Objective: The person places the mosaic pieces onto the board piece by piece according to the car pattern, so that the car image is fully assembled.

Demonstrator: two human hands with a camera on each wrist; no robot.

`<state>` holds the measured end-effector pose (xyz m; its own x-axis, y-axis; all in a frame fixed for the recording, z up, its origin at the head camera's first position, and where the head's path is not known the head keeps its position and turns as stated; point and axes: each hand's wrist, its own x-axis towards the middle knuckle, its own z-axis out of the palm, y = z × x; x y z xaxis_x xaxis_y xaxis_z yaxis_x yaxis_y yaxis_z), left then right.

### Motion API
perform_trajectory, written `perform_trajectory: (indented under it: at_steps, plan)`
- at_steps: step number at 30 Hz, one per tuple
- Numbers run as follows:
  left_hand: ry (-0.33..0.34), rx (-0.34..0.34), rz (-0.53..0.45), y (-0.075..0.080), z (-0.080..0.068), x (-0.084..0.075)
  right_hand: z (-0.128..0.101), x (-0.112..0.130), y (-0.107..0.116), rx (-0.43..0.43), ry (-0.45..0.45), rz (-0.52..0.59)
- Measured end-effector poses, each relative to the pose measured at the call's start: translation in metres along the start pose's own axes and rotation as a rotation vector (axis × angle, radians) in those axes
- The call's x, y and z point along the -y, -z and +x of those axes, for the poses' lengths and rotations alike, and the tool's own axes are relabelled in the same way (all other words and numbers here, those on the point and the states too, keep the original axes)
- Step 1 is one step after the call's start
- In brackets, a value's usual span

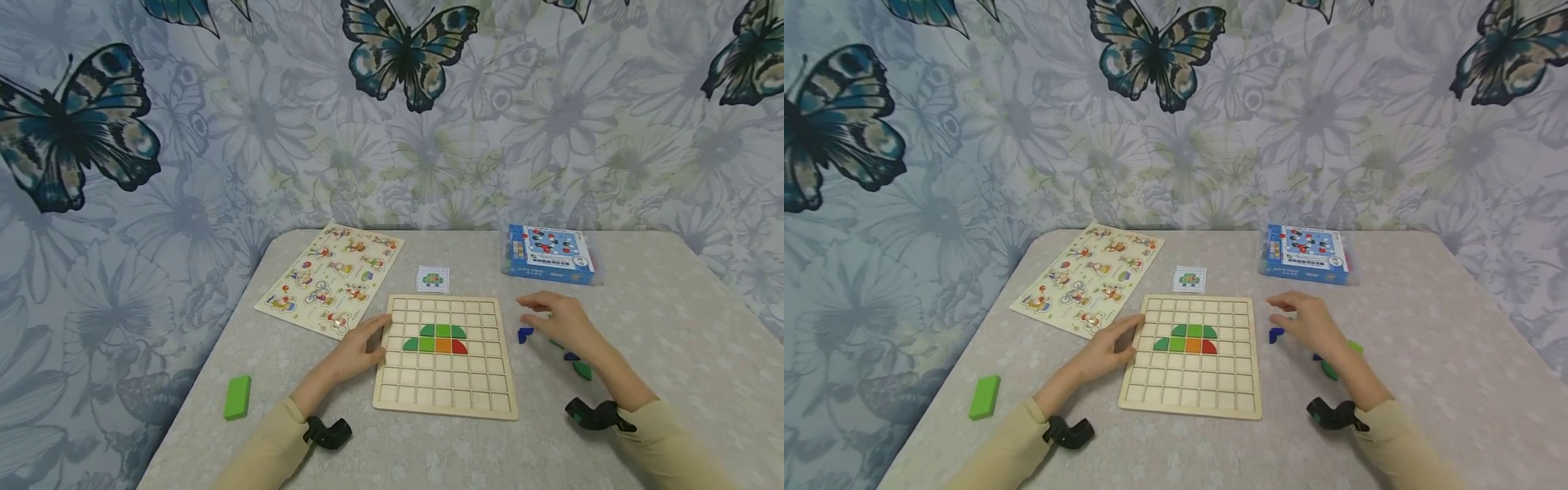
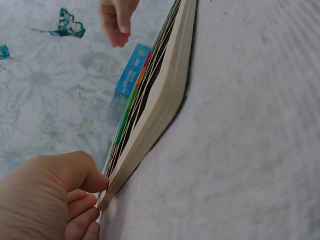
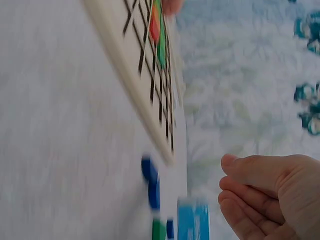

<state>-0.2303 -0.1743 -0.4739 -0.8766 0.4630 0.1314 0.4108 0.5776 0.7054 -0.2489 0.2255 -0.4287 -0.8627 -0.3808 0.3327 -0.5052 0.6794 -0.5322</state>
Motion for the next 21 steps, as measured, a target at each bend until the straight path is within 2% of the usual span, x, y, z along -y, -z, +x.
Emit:
perform_trajectory:
  at_steps: [4, 7, 16, 21]
  plan:
    - [0.008, 0.001, -0.012, 0.002, -0.001, 0.000, -0.005, -0.020, 0.010, 0.047, -0.088, -0.032]
    - [0.015, 0.012, -0.015, 0.003, -0.001, 0.000, -0.009, -0.026, 0.009, 0.071, -0.108, -0.077]
    - [0.017, 0.016, -0.010, 0.002, -0.001, -0.002, -0.012, -0.039, -0.001, 0.088, -0.083, -0.108]
    - [0.018, 0.011, -0.010, 0.001, 0.000, -0.003, -0.010, -0.024, 0.002, 0.034, -0.038, -0.113]
